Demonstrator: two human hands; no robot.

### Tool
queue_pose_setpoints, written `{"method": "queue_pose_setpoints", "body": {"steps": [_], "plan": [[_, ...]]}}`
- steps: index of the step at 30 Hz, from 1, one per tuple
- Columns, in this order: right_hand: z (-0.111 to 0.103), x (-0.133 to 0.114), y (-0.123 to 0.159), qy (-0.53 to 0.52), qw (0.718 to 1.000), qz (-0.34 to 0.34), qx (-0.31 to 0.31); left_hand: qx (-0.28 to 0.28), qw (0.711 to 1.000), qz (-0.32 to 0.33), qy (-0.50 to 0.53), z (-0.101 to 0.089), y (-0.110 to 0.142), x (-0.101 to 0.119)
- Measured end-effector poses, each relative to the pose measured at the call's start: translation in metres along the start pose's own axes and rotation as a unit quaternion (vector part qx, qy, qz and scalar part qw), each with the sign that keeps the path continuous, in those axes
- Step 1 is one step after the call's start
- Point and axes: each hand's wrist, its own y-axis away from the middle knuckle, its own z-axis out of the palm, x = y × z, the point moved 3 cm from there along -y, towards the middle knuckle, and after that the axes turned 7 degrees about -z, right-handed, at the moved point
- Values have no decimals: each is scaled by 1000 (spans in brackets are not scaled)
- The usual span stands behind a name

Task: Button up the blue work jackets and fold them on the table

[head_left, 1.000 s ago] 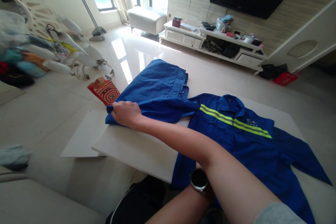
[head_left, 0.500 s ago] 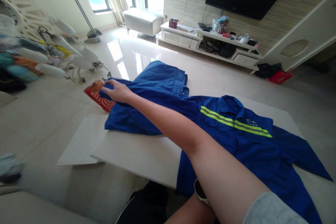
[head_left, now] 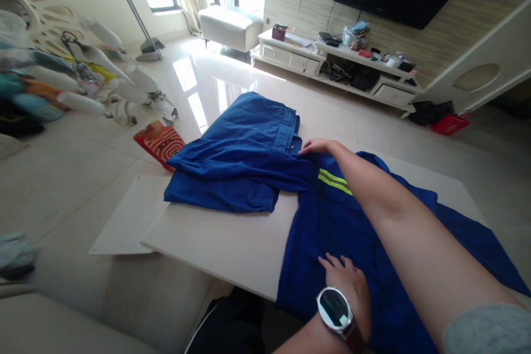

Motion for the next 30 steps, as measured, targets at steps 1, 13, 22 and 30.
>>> {"method": "queue_pose_setpoints", "body": {"steps": [1, 13, 22, 30], "plan": [[4, 7, 1, -13, 998, 18, -51, 1, 1000, 0, 2, 0, -1, 2], [23, 15, -5, 106, 981, 41, 155, 5, 1000, -19, -17, 12, -16, 11], [50, -2, 176, 130, 974, -180, 35, 5, 998, -56, -31, 9, -5, 15], [74, 58, 222, 149, 977, -82, -128, -41, 990, -132, -6, 22, -7, 8]]}}
